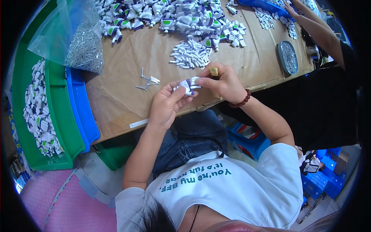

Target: Assembling small plastic toy components by hand at a factory workbench.

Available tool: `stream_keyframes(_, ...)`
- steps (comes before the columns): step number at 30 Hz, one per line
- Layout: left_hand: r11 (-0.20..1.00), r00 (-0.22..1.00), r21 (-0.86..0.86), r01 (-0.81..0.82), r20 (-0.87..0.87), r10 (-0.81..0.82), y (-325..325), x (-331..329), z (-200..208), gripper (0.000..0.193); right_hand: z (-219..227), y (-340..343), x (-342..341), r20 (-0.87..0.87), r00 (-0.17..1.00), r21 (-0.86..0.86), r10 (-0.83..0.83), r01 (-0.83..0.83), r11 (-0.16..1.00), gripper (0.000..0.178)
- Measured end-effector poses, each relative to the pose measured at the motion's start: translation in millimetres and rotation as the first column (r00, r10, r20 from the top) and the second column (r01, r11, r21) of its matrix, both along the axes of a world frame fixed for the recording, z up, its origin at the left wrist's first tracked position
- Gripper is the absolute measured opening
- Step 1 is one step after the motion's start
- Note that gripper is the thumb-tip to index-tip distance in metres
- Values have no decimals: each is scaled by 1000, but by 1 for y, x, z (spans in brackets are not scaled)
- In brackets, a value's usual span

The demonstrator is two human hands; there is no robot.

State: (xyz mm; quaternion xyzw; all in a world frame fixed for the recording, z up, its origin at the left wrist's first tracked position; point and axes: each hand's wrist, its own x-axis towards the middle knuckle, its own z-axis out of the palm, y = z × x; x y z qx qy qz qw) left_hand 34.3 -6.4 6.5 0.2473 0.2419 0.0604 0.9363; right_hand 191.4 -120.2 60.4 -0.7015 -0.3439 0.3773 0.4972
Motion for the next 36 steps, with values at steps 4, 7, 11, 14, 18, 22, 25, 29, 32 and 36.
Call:
stream_keyframes(4, 997, 998, 73, -40, -40, 43, -8, 1, 5, 20, 3, 0, 3, 127, 986, -3, 104, -104, 995, 10)
stream_keyframes(7, 988, 997, 146, -48, -56, 57, -10, 0, 7, 18, 11, 0, 6, 156, 975, -69, 159, -150, 986, 8)
stream_keyframes(11, 982, 997, 186, -9, -69, 22, -7, -1, 17, 18, 17, -1, 8, 170, 961, -99, 219, -204, 974, 6)
stream_keyframes(14, 994, 994, 113, 11, -110, 2, -5, -1, 23, 17, 19, -1, 4, 199, 951, -80, 237, -226, 971, 6)
stream_keyframes(18, 891, 994, 449, -66, -49, 98, -14, -6, 26, 19, 31, 3, -1, 234, 937, -163, 259, -225, 961, 7)
stream_keyframes(22, 787, 972, 581, -209, 32, 234, -22, -8, 28, 18, 33, 7, -5, 308, 920, -91, 242, -225, 970, 7)
stream_keyframes(25, 892, 950, 338, -301, 30, 310, -25, -10, 23, 17, 34, 12, -3, 318, 904, -96, 286, -270, 958, 7)
stream_keyframes(29, 797, 958, 552, -243, 7, 287, -25, -12, 26, 16, 36, 16, -4, 302, 899, -140, 318, -288, 947, 6)
stream_keyframes(32, 638, 971, 748, -180, 31, 238, -23, -16, 27, 17, 30, 15, -10, 379, 878, -137, 291, -257, 957, 6)
stream_keyframes(36, 547, 980, 832, -92, -22, 198, -20, -16, 6, 17, 14, 15, -18, 451, 862, -71, 231, -223, 972, 9)
